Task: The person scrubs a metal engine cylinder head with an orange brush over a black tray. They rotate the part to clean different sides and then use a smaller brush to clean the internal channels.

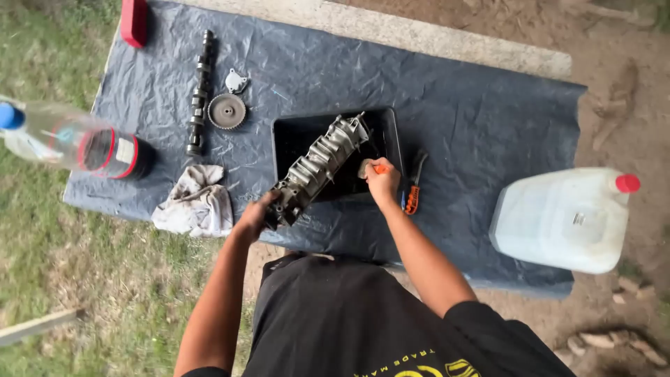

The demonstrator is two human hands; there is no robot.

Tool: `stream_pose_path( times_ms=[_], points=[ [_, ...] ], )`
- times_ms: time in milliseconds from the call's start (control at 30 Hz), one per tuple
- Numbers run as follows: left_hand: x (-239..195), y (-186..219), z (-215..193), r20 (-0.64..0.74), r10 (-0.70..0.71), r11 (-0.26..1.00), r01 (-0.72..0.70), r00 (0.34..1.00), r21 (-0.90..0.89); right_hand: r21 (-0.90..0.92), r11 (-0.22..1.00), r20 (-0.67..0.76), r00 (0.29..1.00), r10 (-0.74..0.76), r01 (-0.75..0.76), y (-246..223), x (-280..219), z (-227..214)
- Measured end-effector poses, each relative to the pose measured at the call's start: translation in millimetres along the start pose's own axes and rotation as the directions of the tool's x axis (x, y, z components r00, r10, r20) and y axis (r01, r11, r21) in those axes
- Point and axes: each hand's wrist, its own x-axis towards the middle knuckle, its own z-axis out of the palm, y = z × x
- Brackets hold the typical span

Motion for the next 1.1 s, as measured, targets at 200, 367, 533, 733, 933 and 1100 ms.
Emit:
stream_pose_path(
  times_ms=[200,367,533,733,933,1100],
  points=[
    [-5.1,13.1,-6.2,0.083,-0.071,0.992,0.079,0.994,-0.101,-0.220,0.975,0.035,0.999,0.042,-0.034,34.1,22.9,22.4],
    [9.0,3.5,-15.1,0.103,-0.072,0.995,0.079,0.992,-0.065,-0.166,0.986,0.016,0.999,0.035,-0.032,3.0,-7.8,16.1],
    [-1.6,15.5,-20.1,0.113,-0.025,0.996,0.016,0.993,0.086,0.185,0.982,0.019,1.000,0.018,-0.022,-110.4,-77.0,-2.6],
    [-13.2,26.2,-15.6,0.138,0.019,0.988,-0.040,0.990,0.149,0.182,0.860,0.291,0.810,-0.510,0.476,-135.6,-118.9,18.0],
    [-43.0,101.5,-17.9,0.211,0.242,0.762,-0.320,0.947,0.563,0.102,0.856,0.275,0.812,-0.514,0.507,-127.5,-104.8,22.0],
    [-2.2,112.1,-14.7,0.295,0.274,0.623,-0.403,0.915,0.671,0.189,0.901,0.172,0.890,-0.422,0.390,-124.9,-101.2,50.5]
  ],
)
